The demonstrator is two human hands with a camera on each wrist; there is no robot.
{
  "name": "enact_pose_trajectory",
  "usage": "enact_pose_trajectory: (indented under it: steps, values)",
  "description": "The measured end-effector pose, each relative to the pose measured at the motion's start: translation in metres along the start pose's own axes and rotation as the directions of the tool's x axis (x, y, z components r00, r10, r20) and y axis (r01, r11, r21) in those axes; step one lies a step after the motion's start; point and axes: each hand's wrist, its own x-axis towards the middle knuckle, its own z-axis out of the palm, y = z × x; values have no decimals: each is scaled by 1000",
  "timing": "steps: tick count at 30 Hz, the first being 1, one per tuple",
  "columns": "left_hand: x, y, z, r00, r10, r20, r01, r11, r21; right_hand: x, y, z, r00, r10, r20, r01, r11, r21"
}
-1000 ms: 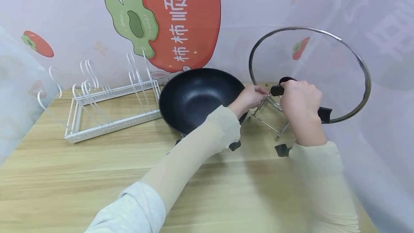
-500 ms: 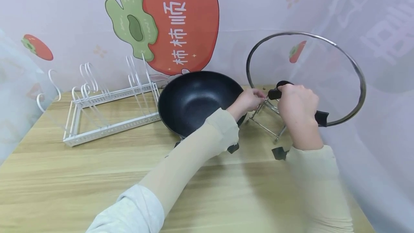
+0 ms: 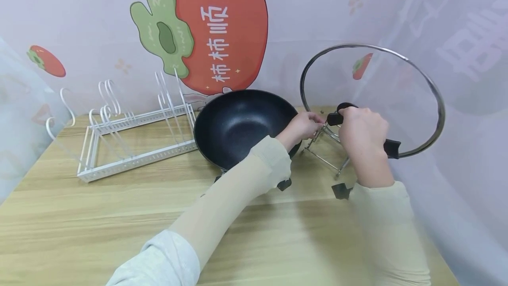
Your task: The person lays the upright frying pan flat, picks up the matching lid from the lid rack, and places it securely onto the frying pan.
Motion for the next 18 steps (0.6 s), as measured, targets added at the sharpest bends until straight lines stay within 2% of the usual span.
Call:
enact_pose_trajectory:
  steps: [7, 14, 18]
  values:
    - [-2, -3, -2, 1000, 3, 2, -3, 1000, -9, -2, -3, 0, 1000, -14, -3, 14, 1000, 11]
    - [-4, -4, -1, 1000, 11, -7, -11, 999, -39, -4, -4, 1, 1000, 10, -12, -10, 1000, 7]
    - [-6, -3, -2, 1000, 17, -11, -17, 1000, -18, -5, -5, 0, 1000, 23, -10, -23, 1000, 8]
